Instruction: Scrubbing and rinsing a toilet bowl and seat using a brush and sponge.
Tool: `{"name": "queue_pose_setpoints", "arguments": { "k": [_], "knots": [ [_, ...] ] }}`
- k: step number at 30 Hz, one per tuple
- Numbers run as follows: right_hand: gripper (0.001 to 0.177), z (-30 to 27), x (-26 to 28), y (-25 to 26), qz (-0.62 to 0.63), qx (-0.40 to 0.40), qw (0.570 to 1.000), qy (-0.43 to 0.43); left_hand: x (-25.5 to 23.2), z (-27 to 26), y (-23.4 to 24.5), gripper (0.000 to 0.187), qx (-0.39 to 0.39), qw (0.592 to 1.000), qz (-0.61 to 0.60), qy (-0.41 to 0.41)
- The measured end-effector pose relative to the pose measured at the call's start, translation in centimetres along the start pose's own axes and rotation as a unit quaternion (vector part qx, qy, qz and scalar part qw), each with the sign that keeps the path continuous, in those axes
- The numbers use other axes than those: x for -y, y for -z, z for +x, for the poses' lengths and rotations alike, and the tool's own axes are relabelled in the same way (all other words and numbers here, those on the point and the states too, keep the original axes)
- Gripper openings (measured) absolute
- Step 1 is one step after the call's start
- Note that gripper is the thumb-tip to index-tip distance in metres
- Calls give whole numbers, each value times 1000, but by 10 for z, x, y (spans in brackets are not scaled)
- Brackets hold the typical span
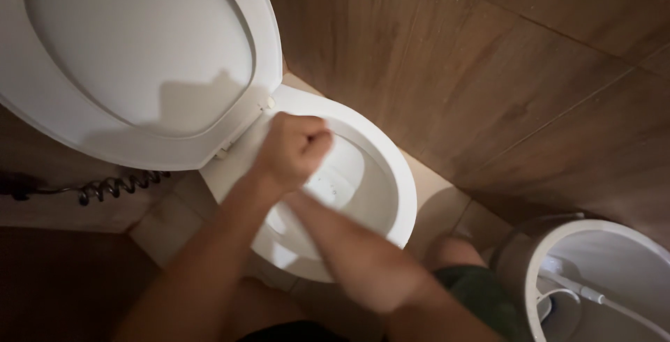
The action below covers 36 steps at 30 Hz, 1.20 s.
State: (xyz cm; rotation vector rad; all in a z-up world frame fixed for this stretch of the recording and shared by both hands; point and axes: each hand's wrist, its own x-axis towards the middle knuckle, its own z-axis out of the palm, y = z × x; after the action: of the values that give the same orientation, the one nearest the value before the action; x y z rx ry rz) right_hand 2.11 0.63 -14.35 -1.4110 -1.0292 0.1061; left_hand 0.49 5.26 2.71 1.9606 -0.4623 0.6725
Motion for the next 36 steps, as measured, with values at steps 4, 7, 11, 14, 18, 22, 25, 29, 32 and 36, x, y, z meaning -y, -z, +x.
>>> {"name": "queue_pose_setpoints", "arguments": {
  "k": [4,7,11,14,18,22,25,29,32,36],
  "knots": [
    [21,8,22,-16,84,11,989,-121,-5,1,11,24,-30,960,122,249],
    [18,31,32,2,141,26,968,-204,-8,16,12,35,-29,988,60,138],
    [13,14,70,-9,216,49,926,-305,5,12,24,39,23,918,110,381],
    [11,1,93,15,255,59,895,-360,-31,2,22,36,2,892,34,451],
    [24,7,23,-20,165,43,913,-369,-20,25,18,34,10,983,132,127],
    [30,-22,34,11,14,32,904,-427,-31,19,5,35,-63,856,-125,498],
    [25,-37,53,37,14,-3,883,-470,-32,19,-17,33,-113,849,-199,476],
    [30,-24,45,36,58,-51,897,-435,12,-7,-19,33,49,953,109,280],
    [29,-32,33,10,113,-53,895,-428,-29,12,-7,36,-108,856,-157,482],
    [31,-30,99,67,72,6,888,-455,-48,29,-25,33,-167,789,-309,505]
  ]
}}
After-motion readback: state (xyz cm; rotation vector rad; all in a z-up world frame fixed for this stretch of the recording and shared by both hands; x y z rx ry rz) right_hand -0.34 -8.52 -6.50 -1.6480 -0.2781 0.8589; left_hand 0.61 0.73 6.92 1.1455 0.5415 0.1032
